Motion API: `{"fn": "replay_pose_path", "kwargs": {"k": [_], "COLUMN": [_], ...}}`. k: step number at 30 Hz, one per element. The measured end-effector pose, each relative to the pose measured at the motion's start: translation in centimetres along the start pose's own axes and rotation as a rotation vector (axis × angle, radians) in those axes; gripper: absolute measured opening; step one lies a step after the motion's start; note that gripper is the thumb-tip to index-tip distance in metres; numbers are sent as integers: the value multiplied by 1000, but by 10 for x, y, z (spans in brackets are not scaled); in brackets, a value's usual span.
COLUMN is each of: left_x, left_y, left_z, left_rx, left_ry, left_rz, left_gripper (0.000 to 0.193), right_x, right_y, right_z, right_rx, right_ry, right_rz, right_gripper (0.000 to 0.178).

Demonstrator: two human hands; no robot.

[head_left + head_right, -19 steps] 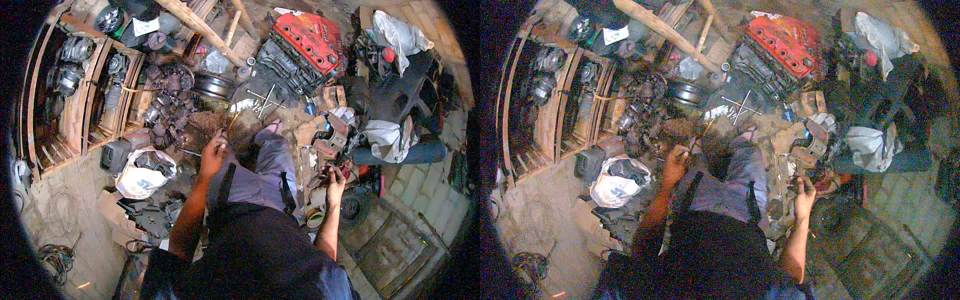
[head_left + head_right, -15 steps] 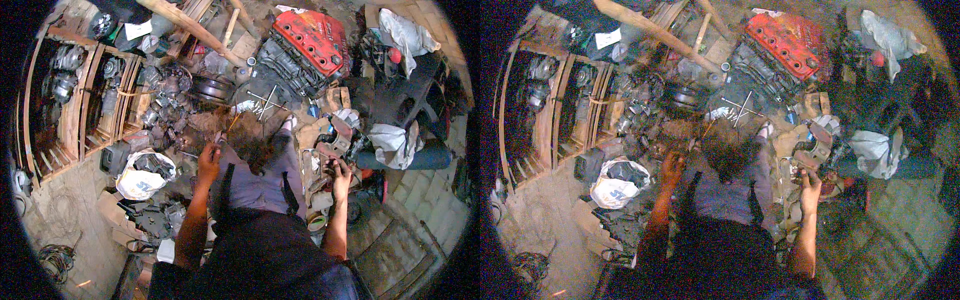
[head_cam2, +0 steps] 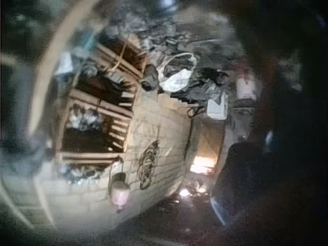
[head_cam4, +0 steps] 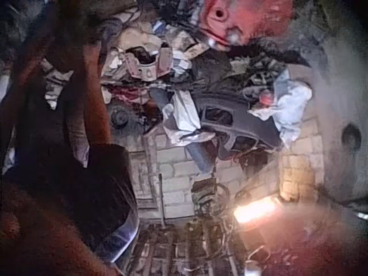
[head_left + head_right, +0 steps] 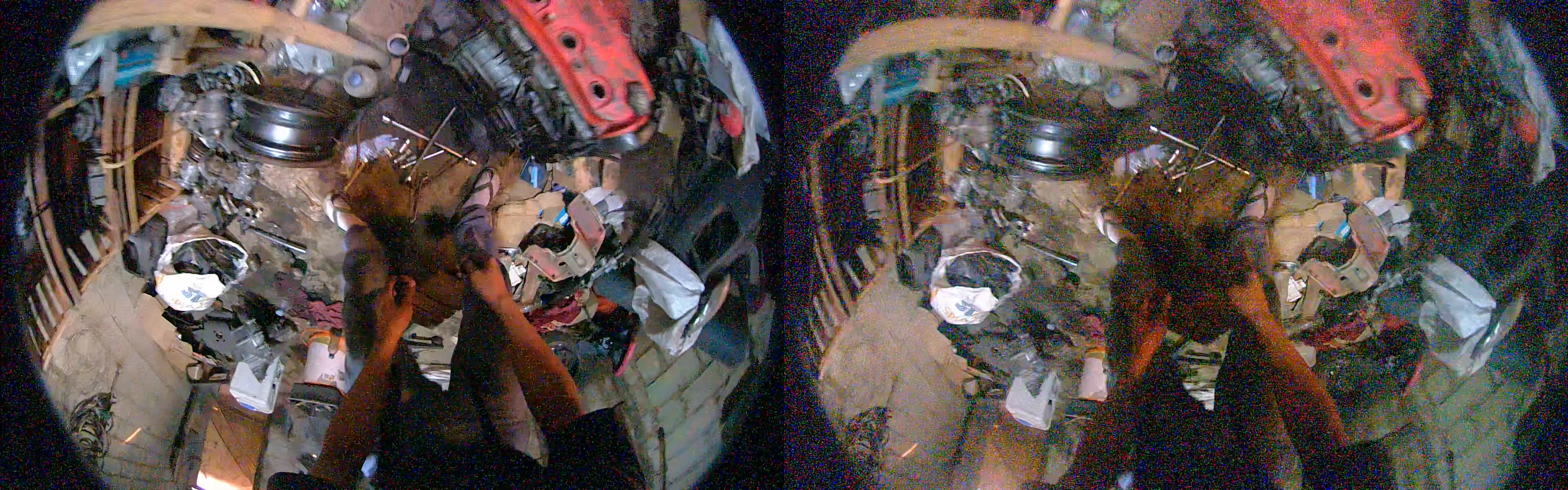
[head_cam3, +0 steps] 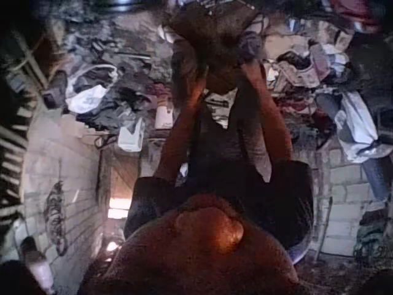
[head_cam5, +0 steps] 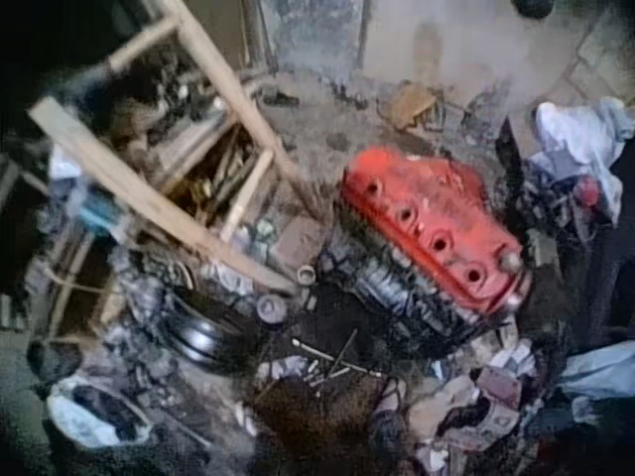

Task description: The person is working on a metallic engine part, using a wrench to tighten bolts. They handle various tools and parts, including a socket wrench and bolts, in a cluttered workshop environment.

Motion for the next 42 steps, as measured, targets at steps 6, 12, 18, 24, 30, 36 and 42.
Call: {"fn": "replay_pose_path", "kwargs": {"k": [6, 12, 18, 24, 30, 36, 42], "left_x": [-90, -176, -249, -348, -364, -378, -333], "left_y": [-159, -200, -203, -250, -228, -269, -263], "left_z": [162, 224, 157, 147, 42, 111, 112], "left_rx": [456, 354, 164, 264, 174, 188, 271], "left_ry": [305, 220, -365, -419, -793, -762, -683], "left_rz": [-29, -78, -267, -356, -424, -332, -353], "left_gripper": [48, 57, 64, 60, 68, 46, 41], "right_x": [-107, -224, -308, -322, -335, -408, -421], "right_y": [-91, -169, -248, -277, -289, -333, -319], "right_z": [-164, -163, -213, -146, -145, -242, -287], "right_rx": [326, -72, -35, 109, -353, -805, -15], "right_ry": [134, 44, 185, 286, 71, 39, 389], "right_rz": [119, 72, -193, -485, -381, -275, -173], "right_gripper": [52, 31, 28, 40, 44, 26, 29]}}
Point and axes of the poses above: each hand's wrist, its own x-axis away from the middle knuckle, its own y-axis out of the back of the hand, z = x × y, the point moved 9 cm from there along -x, towards the middle knuckle, and after that the axes turned 15 degrees about -z, right-handed, at the moved point
